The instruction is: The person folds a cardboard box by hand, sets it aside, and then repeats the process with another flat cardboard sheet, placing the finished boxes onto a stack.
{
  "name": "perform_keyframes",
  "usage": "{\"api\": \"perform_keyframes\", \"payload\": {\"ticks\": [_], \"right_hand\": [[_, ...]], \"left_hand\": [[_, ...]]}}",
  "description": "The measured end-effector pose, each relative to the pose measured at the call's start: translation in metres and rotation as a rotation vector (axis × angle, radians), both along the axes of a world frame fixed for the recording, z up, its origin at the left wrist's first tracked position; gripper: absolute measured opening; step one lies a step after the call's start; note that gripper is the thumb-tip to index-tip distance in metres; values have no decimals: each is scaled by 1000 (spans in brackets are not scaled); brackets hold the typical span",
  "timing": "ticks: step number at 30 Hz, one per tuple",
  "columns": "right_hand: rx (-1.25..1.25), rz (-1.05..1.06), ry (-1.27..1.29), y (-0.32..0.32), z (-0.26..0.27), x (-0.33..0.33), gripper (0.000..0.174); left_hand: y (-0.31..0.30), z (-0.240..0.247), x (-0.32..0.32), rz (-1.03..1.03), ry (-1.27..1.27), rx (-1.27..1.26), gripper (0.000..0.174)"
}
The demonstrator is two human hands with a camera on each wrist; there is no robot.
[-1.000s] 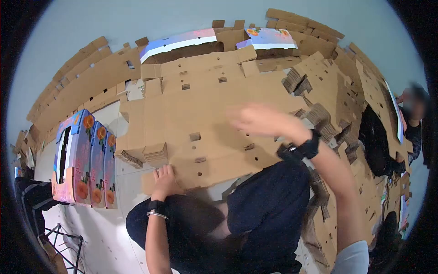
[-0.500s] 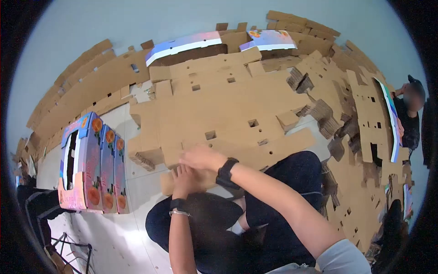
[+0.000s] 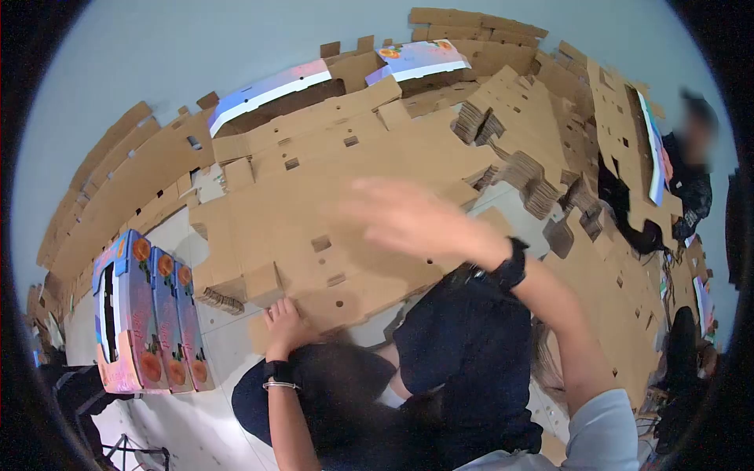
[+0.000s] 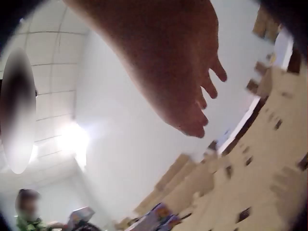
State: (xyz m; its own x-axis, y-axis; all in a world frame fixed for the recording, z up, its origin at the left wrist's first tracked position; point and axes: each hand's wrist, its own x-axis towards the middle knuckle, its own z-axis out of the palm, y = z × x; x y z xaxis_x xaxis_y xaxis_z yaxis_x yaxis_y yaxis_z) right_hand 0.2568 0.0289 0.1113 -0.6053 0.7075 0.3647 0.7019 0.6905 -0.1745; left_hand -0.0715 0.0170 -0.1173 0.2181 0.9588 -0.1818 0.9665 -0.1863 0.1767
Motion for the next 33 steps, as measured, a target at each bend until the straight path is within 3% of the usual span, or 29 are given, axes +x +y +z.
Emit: {"api": "perform_keyframes", "payload": {"ticks": [3,5,9,11,12,14,15,17,21,24,26,27,29,30,32,33], "right_hand": [[-3,-310,-33,21,-47,105,52],[-416,-464,-386,16,-153,193,55],[-578,-368,-162,15,-99,220,52],[-519,-621,-121,18,-63,211,58],[-521,-622,-118,22,-69,220,58],[412,-743,-97,31,-103,246,50],[410,-747,-89,24,-128,257,50],[-291,-905,-15,3,-182,271,42],[-351,-924,-67,5,-206,285,49],[-447,-864,-14,12,-159,293,43],[-154,-851,-270,5,-99,267,36],[-160,-846,-267,-7,-74,245,36],[392,-760,226,-31,-45,202,42],[449,-712,79,-36,-69,208,36],[-472,-611,31,-48,-143,225,46],[-599,-550,504,-71,-188,236,51]], "left_hand": [[-6,30,5,-71,65,-41,111],[-9,34,8,-70,58,-27,109],[-11,31,5,-80,76,54,104],[-11,30,5,-76,68,55,102],[-11,31,6,-69,56,61,101],[-13,35,9,-72,52,59,100],[-13,39,9,-77,49,59,98],[-13,38,6,-99,63,51,97],[-11,19,-5,-153,53,105,96],[-12,31,1,-138,8,89,101],[-11,40,8,-115,-9,57,104],[-13,44,9,-87,-24,19,107],[-10,40,7,-83,-42,-7,109],[-10,39,4,-86,-70,-23,111],[-11,43,5,-76,-38,-53,112],[-9,45,8,-71,-7,-91,114]]}}
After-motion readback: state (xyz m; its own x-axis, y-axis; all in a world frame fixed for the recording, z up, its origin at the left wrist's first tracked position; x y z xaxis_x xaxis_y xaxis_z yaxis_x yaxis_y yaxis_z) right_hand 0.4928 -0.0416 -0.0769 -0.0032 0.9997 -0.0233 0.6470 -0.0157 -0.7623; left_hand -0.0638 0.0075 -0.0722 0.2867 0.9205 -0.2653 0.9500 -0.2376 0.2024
